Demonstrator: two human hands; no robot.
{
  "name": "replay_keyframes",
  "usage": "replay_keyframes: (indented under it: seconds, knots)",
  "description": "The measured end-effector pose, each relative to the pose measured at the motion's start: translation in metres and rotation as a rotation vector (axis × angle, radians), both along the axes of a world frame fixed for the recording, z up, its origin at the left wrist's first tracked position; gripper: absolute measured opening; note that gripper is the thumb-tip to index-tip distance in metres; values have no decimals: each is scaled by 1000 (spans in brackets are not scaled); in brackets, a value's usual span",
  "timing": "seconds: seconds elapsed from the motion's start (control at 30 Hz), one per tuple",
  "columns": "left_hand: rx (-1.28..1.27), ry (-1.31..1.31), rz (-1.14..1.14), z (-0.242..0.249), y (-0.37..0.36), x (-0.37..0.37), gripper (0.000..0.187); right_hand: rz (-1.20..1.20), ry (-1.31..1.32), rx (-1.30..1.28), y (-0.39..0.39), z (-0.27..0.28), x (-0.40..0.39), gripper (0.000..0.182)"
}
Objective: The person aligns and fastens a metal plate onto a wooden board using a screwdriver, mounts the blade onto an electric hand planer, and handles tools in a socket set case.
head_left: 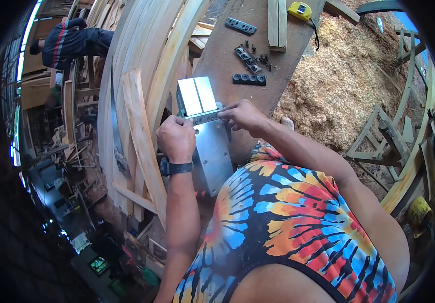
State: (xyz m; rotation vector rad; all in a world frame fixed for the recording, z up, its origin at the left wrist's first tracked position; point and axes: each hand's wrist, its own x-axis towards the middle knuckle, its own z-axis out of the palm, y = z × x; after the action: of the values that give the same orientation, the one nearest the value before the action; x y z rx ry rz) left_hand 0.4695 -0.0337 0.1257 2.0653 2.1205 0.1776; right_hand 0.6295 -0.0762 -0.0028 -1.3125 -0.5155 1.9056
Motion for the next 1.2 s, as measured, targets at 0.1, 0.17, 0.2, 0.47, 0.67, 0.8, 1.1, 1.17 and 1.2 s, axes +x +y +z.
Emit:
replay_keyframes:
  seconds: [0.1, 0.17, 0.2, 0.47, 0.67, 0.8, 1.1, 1.17, 1.2]
  knots:
    - [23, 51, -39, -4, 0, -2, 18, 47, -67, 6, 1, 10, 3, 34]
    - [44, 67, -65, -6, 1, -4, 17, 28, -26, -2, 1, 9, 2, 28]
    - [52, 64, -72, -6, 0, -4, 17, 17, -5, -8, 1, 7, 2, 25]
    - [124, 99, -118, -13, 3, -18, 18, 34, 136, 29, -1, 3, 3, 35]
    - [173, 94, -170, -18, 1, -22, 30, 358, -624, 530, -26, -7, -4, 61]
    - [145, 3, -166, -27, 1, -29, 41, 553, -841, 553, -39, -5, -13, 78]
    - [18, -95, -78, -21, 7, -29, 55, 639, -822, 532, -39, 0, -12, 91]
    - [28, -44, -81, -19, 6, -22, 56, 635, -816, 530, -39, -2, -13, 93]
    - [32, -27, -80, -17, 5, -18, 55, 632, -812, 526, -40, -2, -14, 94]
